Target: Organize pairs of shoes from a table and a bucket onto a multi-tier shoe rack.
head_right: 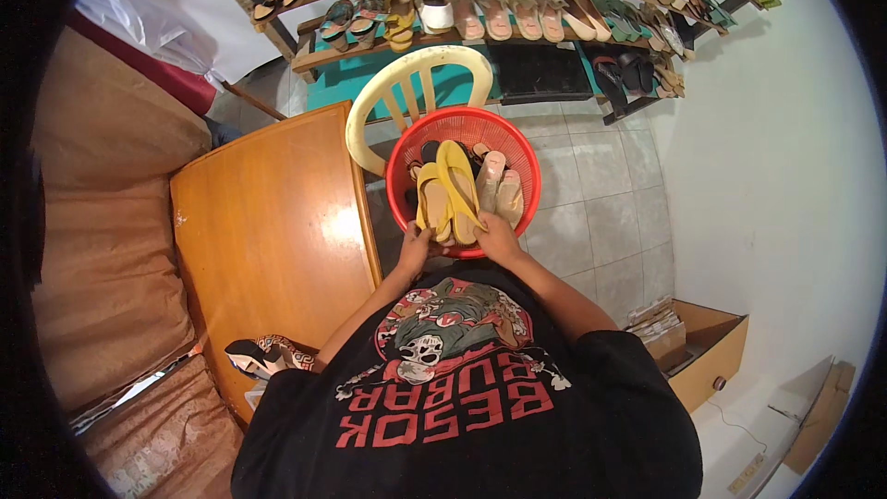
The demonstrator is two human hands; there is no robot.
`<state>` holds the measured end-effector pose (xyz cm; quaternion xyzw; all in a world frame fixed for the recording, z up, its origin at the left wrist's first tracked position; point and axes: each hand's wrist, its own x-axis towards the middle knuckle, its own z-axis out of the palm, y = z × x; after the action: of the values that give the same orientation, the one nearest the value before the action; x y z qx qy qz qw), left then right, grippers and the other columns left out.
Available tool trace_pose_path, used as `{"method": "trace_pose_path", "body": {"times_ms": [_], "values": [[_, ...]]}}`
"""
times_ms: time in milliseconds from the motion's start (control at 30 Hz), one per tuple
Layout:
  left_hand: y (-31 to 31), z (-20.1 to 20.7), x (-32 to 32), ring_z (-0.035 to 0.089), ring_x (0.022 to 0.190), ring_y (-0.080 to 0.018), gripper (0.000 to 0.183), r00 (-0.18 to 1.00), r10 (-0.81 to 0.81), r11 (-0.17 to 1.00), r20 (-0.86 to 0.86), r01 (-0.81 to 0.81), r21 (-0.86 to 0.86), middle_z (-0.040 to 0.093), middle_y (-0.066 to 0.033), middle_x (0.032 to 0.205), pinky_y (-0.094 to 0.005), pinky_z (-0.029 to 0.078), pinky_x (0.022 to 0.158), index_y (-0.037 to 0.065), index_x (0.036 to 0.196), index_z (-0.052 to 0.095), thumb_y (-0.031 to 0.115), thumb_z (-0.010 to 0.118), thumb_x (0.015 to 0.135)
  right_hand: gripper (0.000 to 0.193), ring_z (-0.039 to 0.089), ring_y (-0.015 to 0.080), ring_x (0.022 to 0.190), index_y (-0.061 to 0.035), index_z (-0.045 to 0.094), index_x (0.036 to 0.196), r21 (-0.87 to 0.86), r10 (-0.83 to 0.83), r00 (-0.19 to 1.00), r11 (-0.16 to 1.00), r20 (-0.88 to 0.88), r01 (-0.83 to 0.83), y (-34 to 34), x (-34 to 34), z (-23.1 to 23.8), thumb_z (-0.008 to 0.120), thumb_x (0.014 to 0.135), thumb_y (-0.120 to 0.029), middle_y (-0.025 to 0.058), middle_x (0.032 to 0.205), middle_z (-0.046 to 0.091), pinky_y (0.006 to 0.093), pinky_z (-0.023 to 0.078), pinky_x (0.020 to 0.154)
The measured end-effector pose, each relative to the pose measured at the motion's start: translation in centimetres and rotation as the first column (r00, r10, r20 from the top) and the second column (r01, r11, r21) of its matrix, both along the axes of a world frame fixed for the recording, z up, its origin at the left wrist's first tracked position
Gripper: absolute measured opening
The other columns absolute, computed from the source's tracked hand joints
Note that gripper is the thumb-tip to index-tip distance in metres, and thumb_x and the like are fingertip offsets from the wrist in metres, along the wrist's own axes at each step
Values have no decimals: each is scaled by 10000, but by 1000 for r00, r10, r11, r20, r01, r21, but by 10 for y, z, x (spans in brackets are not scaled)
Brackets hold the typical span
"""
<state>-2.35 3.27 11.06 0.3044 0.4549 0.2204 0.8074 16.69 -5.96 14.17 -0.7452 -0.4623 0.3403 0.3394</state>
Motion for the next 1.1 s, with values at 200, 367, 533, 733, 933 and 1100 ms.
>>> {"method": "trace_pose_path", "body": {"times_ms": [200,367,533,733,933,1100], "values": [[32,-2,77,685,783,-265,221,995,-58,998,-81,55,-28,577,-172,1051,-370,603,613,24,1159,374,84,456,963,222,497,266,683,0,467,795,-58,-80,984,994,157,90,35,75,-35,673,798,-83,149,717,476,397,420,645],[61,-24,120,693,837,-278,252,994,-5,999,-113,9,36,588,-180,1108,-389,600,660,62,1207,356,128,432,977,192,575,350,800,12,516,836,-56,-37,996,998,87,42,70,103,-19,678,774,-72,186,814,545,423,459,742],[82,-76,159,646,996,-298,367,929,-123,976,-350,49,-214,595,-160,1154,-469,547,762,81,1292,363,212,479,970,317,594,393,1090,5,574,1070,-298,154,987,945,51,-132,86,130,-76,655,773,-68,258,1047,619,446,461,930],[74,-137,200,598,1035,-287,612,866,-145,977,-478,49,-208,591,-153,1207,-476,506,768,100,1422,354,320,586,900,646,539,410,1197,-107,423,1387,-321,118,989,943,93,-82,83,141,-131,671,792,-138,241,1296,555,451,447,996],[76,-100,199,539,1230,-366,734,867,-257,958,-427,173,-227,522,-180,1385,-575,463,915,108,1483,293,360,613,873,761,484,398,1274,-84,347,1452,-243,158,984,955,-76,-172,77,142,-132,684,770,-73,252,1378,492,449,392,1057],[78,-78,185,552,1205,-373,688,850,-285,956,-442,222,-191,555,-194,1345,-562,442,956,85,1475,365,310,598,868,768,474,396,1284,-75,343,1447,-252,237,970,937,-52,-242,69,146,-143,692,763,-48,253,1375,488,444,381,1068]]}}
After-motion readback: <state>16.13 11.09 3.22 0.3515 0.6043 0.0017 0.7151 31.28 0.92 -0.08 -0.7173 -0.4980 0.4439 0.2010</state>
